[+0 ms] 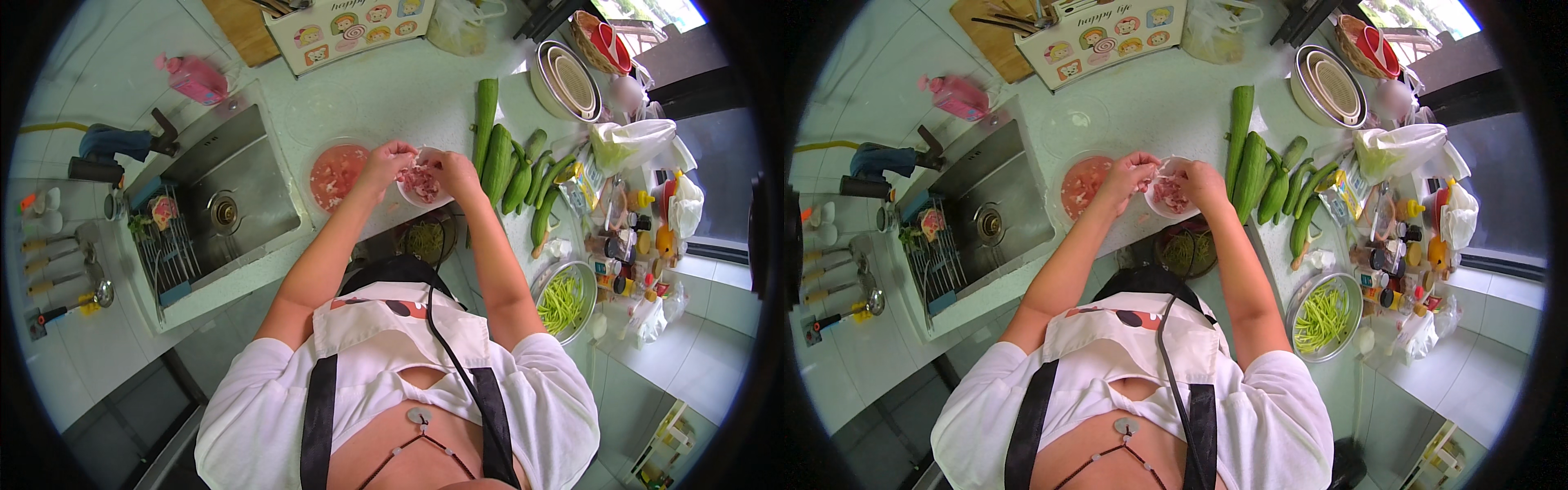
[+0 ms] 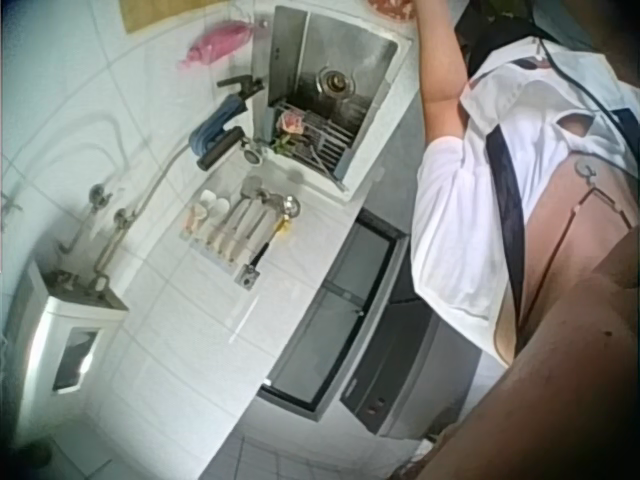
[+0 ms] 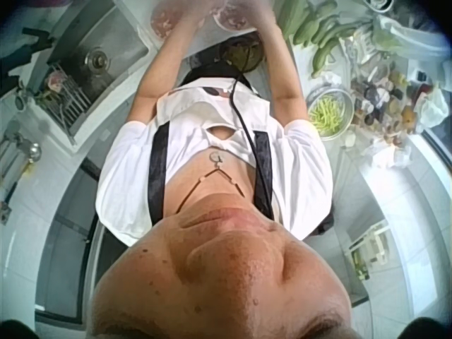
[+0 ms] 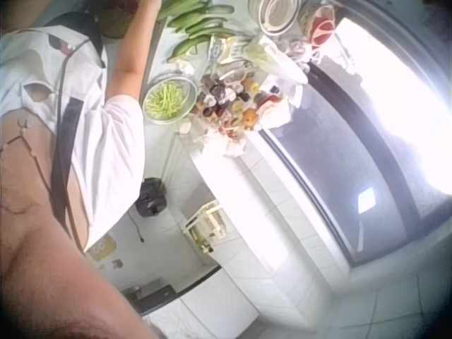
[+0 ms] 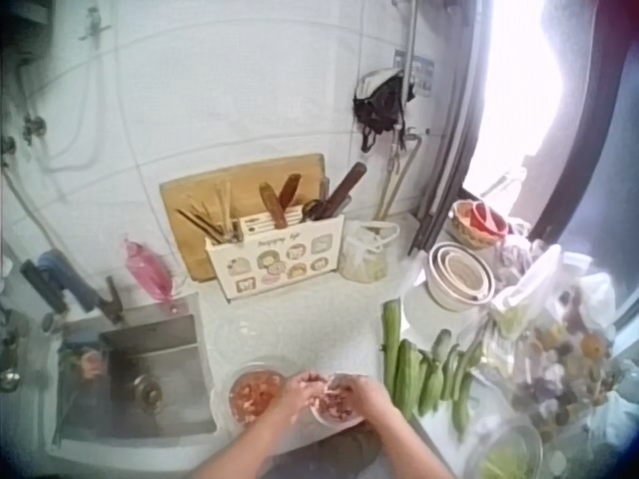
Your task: The person washes their hands at a sink, then picks up pieces of meat from a bowl, shreds them by hand, and places the shredded pieces into a smaller bowl.
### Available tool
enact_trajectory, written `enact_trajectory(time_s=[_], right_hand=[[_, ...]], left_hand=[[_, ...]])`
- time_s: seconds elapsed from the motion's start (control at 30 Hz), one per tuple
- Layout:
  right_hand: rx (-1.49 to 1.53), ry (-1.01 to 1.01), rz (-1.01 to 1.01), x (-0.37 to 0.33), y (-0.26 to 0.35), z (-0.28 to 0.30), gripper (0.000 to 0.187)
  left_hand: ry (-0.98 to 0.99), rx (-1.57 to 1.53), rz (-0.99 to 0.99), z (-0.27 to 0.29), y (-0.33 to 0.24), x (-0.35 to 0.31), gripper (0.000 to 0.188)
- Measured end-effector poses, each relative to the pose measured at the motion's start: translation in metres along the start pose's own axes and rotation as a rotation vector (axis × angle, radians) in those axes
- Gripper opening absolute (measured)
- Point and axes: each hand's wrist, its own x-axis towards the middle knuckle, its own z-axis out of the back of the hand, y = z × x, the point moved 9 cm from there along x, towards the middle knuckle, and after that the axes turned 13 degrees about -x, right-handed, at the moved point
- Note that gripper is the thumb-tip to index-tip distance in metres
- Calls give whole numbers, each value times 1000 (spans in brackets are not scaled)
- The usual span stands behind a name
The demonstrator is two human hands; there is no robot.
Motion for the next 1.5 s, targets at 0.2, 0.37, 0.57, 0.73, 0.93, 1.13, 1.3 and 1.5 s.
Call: enact_trajectory(time_s=[0.2, 0.37, 0.57, 0.73, 0.93, 1.13, 1.3, 1.5], right_hand=[[332, 7, -13, -14, -14, 27, 19], [401, -1, -17, -26, -14, 44, 17], [509, -31, 23, -35, -8, 70, 12], [639, -48, 80, -37, 4, 85, 11], [591, -79, 110, -30, 8, 74, 13], [508, -84, 80, -22, 24, 72, 16], [569, -144, 38, -29, 19, 69, 15], [212, -254, 101, -40, 7, 41, 14]], left_hand=[[-9, 14, -4, 3, -3, -8, 15], [4, -9, -4, 1, -6, -11, 18], [33, 56, -43, -7, -9, -11, 20], [51, 32, -52, -10, -6, -7, 19], [66, 142, -85, -17, -4, -1, 21], [50, 450, -161, -15, 5, 21, 13], [20, 565, -210, -5, 8, 25, 11], [-71, 570, -234, 8, -12, 1, 10]])
